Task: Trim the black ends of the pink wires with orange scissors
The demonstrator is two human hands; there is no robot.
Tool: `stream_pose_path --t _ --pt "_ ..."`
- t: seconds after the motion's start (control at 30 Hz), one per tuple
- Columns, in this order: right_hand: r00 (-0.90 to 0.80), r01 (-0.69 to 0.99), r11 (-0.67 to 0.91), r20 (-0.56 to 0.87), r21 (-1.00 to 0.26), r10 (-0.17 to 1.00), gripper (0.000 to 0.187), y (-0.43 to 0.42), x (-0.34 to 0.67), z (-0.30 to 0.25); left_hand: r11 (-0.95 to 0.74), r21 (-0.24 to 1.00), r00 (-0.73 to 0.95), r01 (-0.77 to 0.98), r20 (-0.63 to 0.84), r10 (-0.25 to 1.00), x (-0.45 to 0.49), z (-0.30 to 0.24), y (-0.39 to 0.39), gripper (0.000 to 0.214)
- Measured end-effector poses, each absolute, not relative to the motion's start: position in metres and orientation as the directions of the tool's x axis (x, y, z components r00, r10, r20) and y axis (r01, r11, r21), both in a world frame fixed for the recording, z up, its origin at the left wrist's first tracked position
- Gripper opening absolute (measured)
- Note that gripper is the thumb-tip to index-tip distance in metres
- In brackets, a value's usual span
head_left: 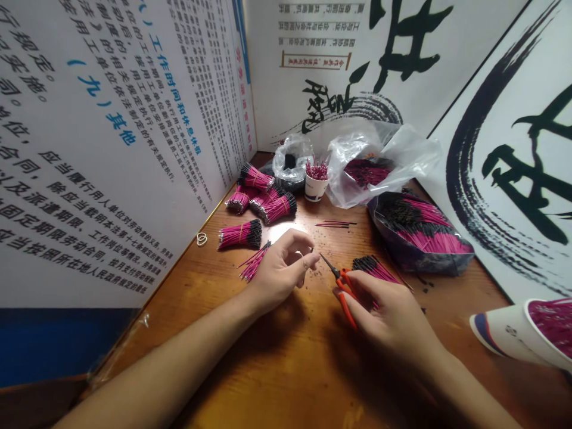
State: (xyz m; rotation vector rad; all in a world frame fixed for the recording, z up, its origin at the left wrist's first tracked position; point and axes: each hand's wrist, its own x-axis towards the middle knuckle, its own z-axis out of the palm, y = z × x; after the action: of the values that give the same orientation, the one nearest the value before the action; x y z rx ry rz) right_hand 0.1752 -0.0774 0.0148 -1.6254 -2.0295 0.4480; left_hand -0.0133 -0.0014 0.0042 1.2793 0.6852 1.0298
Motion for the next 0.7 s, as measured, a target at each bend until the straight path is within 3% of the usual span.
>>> stream_pose_path --t 0.37,0.57,0.7 --pt "-0.151 0.798 0.247 0.213 -0.550 0.965 0.017 -0.0764 0.1735 0.0183 -0.048 0.981 0.443 -0.189 0.128 0.887 -0.0140 0.0025 -0.0029 0.021" --pt "-0.136 0.853 0.153 0.071 -0.499 0.988 0.024 -0.0716 0.1768 0.0164 -0.070 0.985 0.464 -0.156 0.135 0.876 -0.0133 0.0038 -0.0039 0.018" --pt "-0.119 0.858 0.133 0.061 -0.495 0.991 0.025 -0.0705 0.1775 0.0152 -0.110 0.984 0.458 -0.139 0.162 0.874 -0.0140 0.0034 -0.0025 0.016"
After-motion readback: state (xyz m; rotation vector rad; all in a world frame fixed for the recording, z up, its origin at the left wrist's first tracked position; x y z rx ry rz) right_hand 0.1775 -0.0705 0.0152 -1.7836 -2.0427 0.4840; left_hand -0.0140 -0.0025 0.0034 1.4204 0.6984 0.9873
